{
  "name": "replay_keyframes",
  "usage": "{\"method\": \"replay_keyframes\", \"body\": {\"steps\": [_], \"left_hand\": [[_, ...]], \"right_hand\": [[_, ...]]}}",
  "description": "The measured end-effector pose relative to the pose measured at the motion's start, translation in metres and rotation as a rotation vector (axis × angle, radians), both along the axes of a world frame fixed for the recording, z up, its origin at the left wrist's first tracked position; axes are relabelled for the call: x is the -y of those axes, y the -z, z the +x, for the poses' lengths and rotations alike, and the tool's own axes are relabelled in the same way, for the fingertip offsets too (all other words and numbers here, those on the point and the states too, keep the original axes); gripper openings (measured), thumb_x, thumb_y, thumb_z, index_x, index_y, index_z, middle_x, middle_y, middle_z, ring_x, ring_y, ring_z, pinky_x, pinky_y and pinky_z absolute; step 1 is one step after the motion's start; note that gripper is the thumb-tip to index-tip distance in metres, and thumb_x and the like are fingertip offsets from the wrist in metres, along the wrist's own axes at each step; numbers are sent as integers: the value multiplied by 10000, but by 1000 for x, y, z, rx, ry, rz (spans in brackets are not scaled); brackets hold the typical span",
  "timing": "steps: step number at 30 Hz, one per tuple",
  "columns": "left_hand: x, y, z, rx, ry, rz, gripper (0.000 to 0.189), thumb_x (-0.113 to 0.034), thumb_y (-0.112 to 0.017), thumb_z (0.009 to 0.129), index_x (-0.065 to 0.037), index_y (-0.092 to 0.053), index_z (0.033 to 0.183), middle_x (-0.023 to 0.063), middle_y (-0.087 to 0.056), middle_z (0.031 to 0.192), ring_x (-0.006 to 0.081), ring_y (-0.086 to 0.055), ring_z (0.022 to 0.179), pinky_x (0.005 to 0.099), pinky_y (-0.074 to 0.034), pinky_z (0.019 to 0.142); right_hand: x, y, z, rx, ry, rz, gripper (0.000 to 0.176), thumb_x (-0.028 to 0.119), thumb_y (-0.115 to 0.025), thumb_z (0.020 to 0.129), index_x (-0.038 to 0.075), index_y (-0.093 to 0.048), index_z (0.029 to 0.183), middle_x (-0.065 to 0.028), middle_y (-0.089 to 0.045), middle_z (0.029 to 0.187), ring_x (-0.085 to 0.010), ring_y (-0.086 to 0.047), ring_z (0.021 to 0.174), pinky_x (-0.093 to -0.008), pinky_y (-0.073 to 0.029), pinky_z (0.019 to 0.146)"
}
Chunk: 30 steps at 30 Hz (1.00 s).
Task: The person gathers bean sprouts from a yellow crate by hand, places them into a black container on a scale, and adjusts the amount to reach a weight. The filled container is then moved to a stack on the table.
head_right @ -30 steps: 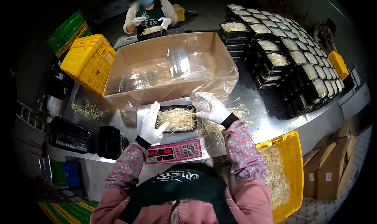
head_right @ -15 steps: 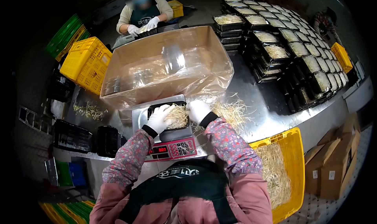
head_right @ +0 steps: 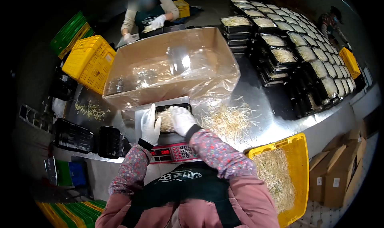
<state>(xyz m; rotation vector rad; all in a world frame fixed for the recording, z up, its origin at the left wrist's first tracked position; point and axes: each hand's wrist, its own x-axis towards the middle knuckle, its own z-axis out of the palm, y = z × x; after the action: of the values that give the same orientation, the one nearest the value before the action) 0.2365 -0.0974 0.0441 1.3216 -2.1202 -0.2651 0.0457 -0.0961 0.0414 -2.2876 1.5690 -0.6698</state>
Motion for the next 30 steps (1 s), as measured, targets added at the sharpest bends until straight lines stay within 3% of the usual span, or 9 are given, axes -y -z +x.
{"method": "replay_keyframes", "body": {"steps": [2,7,11,14,16,18,21,26,30], "left_hand": [[8,17,-10,342,79,-64,489,-267,-501,945,-18,-502,1366,148,-559,1357,300,-524,1243,417,-323,1080],[10,9,-18,183,11,109,436,-247,-502,959,-88,-529,1363,147,-576,1334,296,-573,1188,450,-422,1002],[0,-5,-13,152,-72,-26,853,-358,-738,782,-31,-357,1471,168,-409,1485,355,-318,1408,465,-222,1159],[-12,-45,-16,-78,-30,-119,940,-286,-816,712,-7,-337,1471,204,-341,1518,352,-256,1440,467,-224,1165],[-17,-48,-23,-149,11,-163,921,-228,-830,694,-1,-359,1453,220,-353,1505,385,-288,1422,473,-249,1156],[-23,-52,-40,-138,89,-182,897,-213,-825,698,1,-372,1443,220,-359,1500,395,-313,1410,473,-260,1151],[-24,-50,-64,-181,100,-156,804,-178,-785,755,-9,-392,1436,225,-383,1483,397,-356,1384,460,-294,1135],[-23,-45,-42,-254,-53,-97,627,-82,-691,829,7,-445,1399,196,-436,1454,331,-418,1351,409,-304,1138],[-19,-19,1,-244,-162,8,530,-100,-652,867,-4,-493,1363,174,-493,1406,317,-414,1356,400,-306,1141]], "right_hand": [[4,25,21,-122,73,-94,452,159,-445,893,-32,-503,1299,-211,-592,1170,-355,-566,1108,-472,-419,992],[12,-9,8,-29,-6,183,490,214,-503,902,5,-484,1344,-218,-518,1316,-364,-488,1241,-491,-367,1059],[-20,-23,-50,216,72,-117,592,284,-603,888,80,-440,1418,-210,-414,1460,-343,-350,1392,-529,-240,1145],[-37,-8,-149,225,345,-304,733,203,-763,767,42,-423,1396,-201,-489,1377,-353,-445,1298,-424,-346,1106],[-55,16,-190,-15,670,91,995,410,-805,730,8,-286,1478,-248,-354,1487,-383,-326,1390,-448,-261,1156],[-61,41,-190,-318,624,437,1289,613,-804,625,-18,-124,1520,-246,-216,1561,-386,-209,1452,-480,-203,1175],[-60,86,-160,-444,470,454,1383,634,-828,559,5,-68,1528,-210,-202,1574,-366,-204,1459,-530,-183,1172],[-38,138,-194,-276,383,196,688,351,-753,759,73,-525,1345,-161,-601,1204,-328,-553,1149,-430,-415,1005],[-35,81,-211,78,463,294,497,316,-771,783,59,-651,1191,-194,-676,1098,-298,-647,1037,-391,-495,921]]}}
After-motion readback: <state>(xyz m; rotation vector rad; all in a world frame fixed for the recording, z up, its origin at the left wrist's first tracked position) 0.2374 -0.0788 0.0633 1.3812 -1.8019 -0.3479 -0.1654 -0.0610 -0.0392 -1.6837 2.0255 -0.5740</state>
